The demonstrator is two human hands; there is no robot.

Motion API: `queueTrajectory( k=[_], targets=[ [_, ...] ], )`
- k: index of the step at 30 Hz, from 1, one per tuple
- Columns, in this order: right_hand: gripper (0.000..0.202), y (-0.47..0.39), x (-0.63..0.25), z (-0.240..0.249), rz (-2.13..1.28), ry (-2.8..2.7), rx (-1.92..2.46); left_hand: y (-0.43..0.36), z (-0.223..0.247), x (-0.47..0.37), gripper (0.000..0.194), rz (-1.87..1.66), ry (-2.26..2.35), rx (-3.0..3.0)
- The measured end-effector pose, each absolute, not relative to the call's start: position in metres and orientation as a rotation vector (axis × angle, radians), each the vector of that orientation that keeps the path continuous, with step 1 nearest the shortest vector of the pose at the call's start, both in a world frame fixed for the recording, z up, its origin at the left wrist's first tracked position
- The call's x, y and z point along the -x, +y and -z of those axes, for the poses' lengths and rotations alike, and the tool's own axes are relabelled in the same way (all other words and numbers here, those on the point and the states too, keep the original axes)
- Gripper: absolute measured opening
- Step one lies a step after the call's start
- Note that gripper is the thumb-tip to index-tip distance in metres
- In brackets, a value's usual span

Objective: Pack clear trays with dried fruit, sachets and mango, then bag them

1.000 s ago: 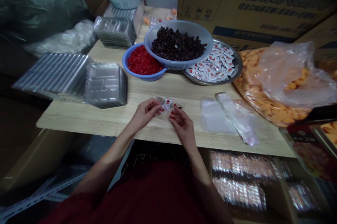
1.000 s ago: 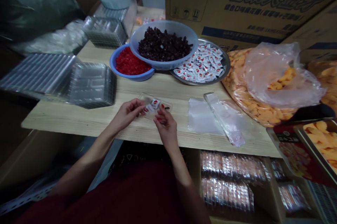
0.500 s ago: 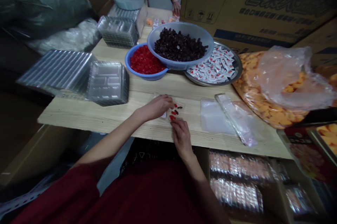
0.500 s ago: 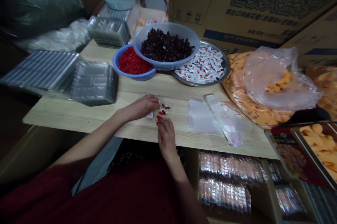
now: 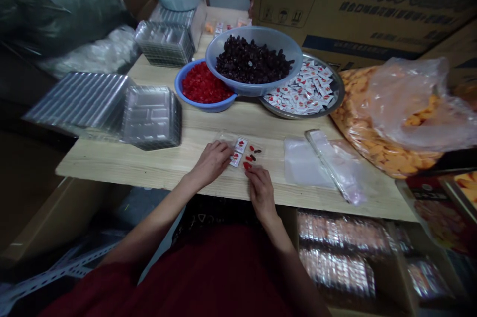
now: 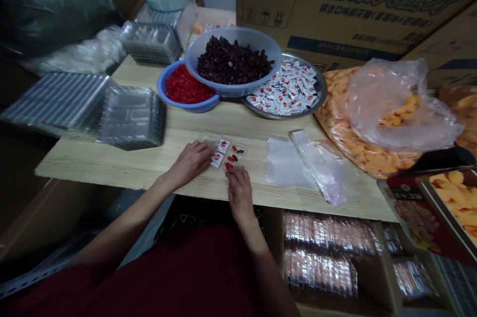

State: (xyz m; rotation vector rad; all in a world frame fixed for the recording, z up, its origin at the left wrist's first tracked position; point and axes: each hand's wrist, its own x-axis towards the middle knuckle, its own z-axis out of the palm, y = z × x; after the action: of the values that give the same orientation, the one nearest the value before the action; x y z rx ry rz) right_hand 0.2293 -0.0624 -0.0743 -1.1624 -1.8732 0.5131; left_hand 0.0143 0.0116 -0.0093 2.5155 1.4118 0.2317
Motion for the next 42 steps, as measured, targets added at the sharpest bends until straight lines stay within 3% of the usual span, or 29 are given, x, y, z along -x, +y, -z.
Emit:
queueTrajectory(
  k=[8, 13, 16, 20, 29, 37, 42],
  targets=[
    [0.039, -0.064, -0.235, 0.069, -0.596, -1.836, 1.189, 0.0, 0.012, -0.028, 0.022, -0.378, 1.31, -2.485],
    [0.035, -0.071, -0.256, 0.042, -0.676, -1.693, 1.238, -0.013, 0.011, -0.016, 0.021, -0.871, 1.349, -2.111],
    [0.03, -0.063, -0.299, 0.03, -0.47, -1.554, 1.407, -0.018, 0.015, 0.001, 0.02, -1.038, 1.554, -1.885],
    [0.03, -0.04, -0.364, 0.036, -0.15, -1.458, 1.722, -0.019, 0.027, 0.013, 0.023, -1.033, 1.675, -1.808],
    [0.039, -0.028, -0.357, 0.067, -0.157, -1.71, 1.882, -0.033, 0.032, 0.003, 0.025, -0.994, 1.713, -1.77],
    [0.035, -0.027, -0.354, 0.068, -0.088, -1.766, 1.886, -0.031, -0.004, 0.028, 0.019, -1.333, 1.865, -1.813],
    [0.032, 0.013, -0.366, 0.031, -0.089, -1.668, 1.719, -0.004, -0.023, 0.046, 0.023, -1.542, 1.938, -1.637]
  ],
)
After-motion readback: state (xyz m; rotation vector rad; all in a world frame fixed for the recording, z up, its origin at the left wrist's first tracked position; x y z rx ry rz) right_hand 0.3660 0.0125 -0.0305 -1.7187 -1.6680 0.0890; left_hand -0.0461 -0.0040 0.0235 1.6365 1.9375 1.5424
